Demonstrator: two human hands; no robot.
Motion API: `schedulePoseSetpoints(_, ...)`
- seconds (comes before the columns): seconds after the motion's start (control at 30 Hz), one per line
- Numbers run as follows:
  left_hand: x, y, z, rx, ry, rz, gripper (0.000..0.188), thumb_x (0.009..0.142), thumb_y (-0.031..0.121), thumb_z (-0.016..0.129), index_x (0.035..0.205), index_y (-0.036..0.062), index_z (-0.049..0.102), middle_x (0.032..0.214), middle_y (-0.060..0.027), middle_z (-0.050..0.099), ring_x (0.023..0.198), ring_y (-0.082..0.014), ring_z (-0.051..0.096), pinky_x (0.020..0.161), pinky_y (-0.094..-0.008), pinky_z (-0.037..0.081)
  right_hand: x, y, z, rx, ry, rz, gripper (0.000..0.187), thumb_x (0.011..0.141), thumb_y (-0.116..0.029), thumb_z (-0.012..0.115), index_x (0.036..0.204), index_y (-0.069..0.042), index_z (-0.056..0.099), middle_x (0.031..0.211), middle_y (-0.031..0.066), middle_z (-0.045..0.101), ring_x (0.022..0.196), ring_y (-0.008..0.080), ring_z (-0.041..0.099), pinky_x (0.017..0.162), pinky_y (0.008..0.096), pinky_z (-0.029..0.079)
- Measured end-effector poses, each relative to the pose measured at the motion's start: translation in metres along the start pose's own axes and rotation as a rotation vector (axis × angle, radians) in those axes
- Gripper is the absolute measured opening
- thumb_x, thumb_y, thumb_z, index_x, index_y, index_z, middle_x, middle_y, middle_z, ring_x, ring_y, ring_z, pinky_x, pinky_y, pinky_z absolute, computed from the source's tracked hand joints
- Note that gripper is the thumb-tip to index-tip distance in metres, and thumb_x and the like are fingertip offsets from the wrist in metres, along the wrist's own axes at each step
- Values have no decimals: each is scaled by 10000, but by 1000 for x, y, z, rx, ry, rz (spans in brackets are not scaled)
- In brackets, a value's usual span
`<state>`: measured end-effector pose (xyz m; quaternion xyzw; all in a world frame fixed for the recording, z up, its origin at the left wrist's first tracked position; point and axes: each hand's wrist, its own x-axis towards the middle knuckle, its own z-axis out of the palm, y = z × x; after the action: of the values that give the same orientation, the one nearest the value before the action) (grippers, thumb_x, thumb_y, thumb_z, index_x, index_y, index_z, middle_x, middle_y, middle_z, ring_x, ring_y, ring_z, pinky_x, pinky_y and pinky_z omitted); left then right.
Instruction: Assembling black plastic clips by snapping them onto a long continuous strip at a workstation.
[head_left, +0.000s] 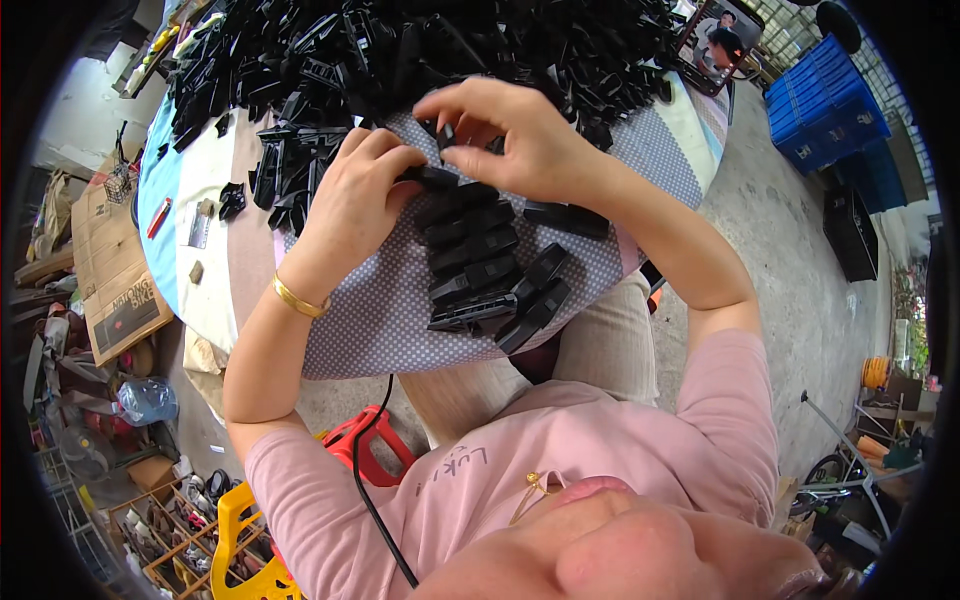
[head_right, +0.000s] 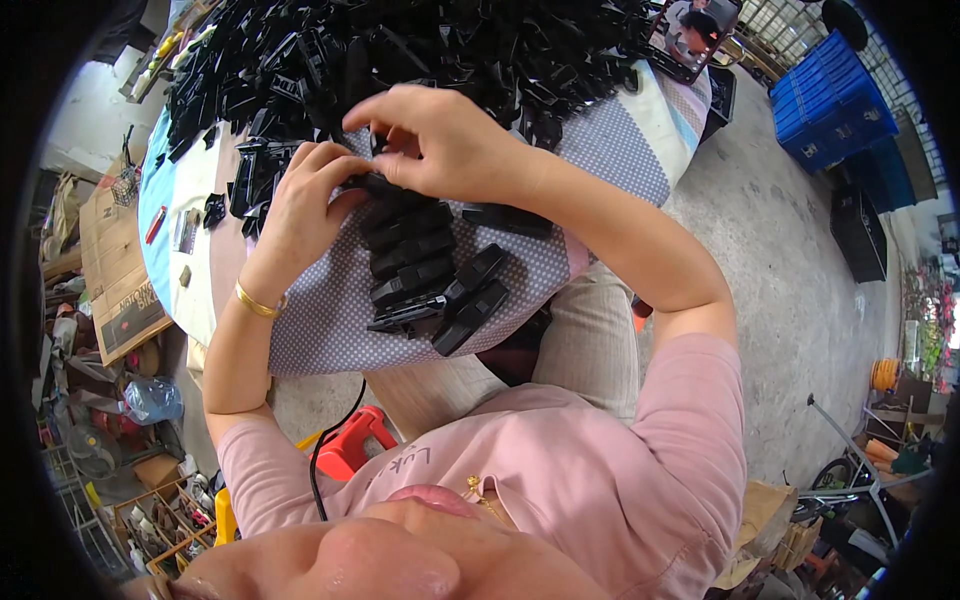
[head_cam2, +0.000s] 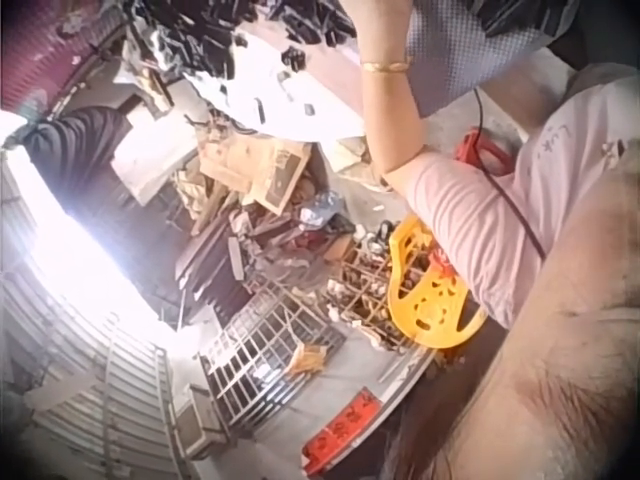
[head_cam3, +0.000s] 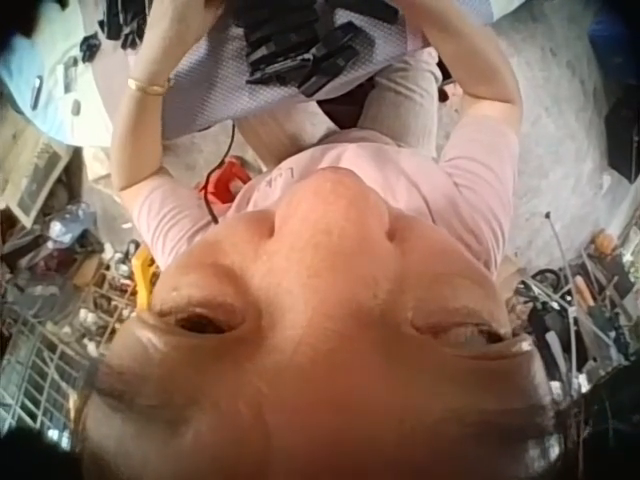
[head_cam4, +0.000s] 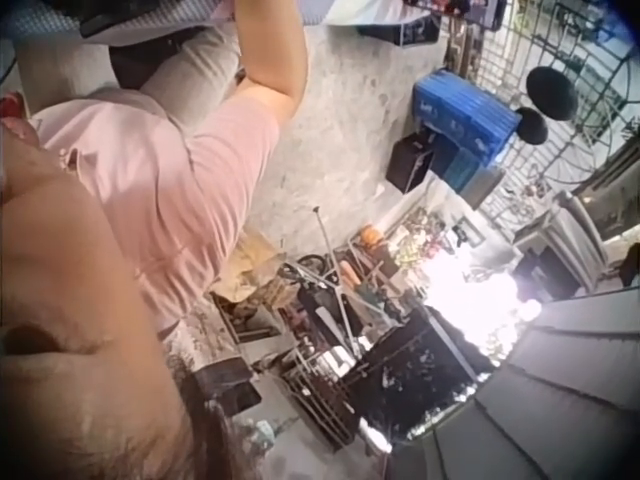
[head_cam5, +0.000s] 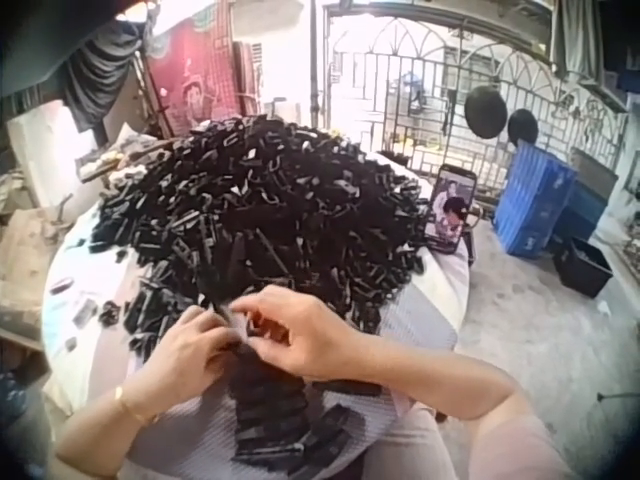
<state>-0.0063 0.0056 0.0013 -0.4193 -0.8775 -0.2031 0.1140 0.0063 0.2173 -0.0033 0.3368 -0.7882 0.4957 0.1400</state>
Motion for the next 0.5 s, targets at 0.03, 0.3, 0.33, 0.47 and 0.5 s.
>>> schedulePoseSetpoints(0.03,-1,2,-3,19,-57,-70,211,739,56,681,947,35,648,969,-102,591,985,-282,534,826,-365,465,0,0,-1,-54,-75,15,362,758,-35,674,1113,-32,609,953,75,606,840,168,621,747,271,526)
schedulePoseSetpoints(0.3,-5,17,0,14,-27,-269,178,803,142,631,939,29,640,842,-139,629,773,-338,615,709,-400,492,-7,2,-15,-526,-324,117,233,736,-112,673,952,-25,662,906,93,633,876,274,606,797,351,491)
schedulePoseSetpoints(0.33,-3,15,0,-8,-36,-301,201,830,160,610,978,28,643,802,-136,633,731,-315,620,688,-392,495,-7,1,-15,-523,-326,115,233,736,-112,673,952,-25,662,906,93,633,876,274,606,797,351,491)
schedulePoseSetpoints(0.47,-1,-8,3,-403,-80,-525,241,925,151,530,1112,38,634,649,-27,597,544,-120,558,500,-232,449,-7,1,-12,-537,-306,47,225,757,-113,674,957,-11,662,887,105,629,866,272,607,779,343,490)
schedulePoseSetpoints(0.5,4,-5,-8,-569,-162,-708,263,964,132,458,1149,43,623,645,11,567,554,-59,540,479,-194,437,-7,3,-10,-440,-280,28,229,766,-110,670,968,-4,661,892,112,630,856,272,610,769,341,490)
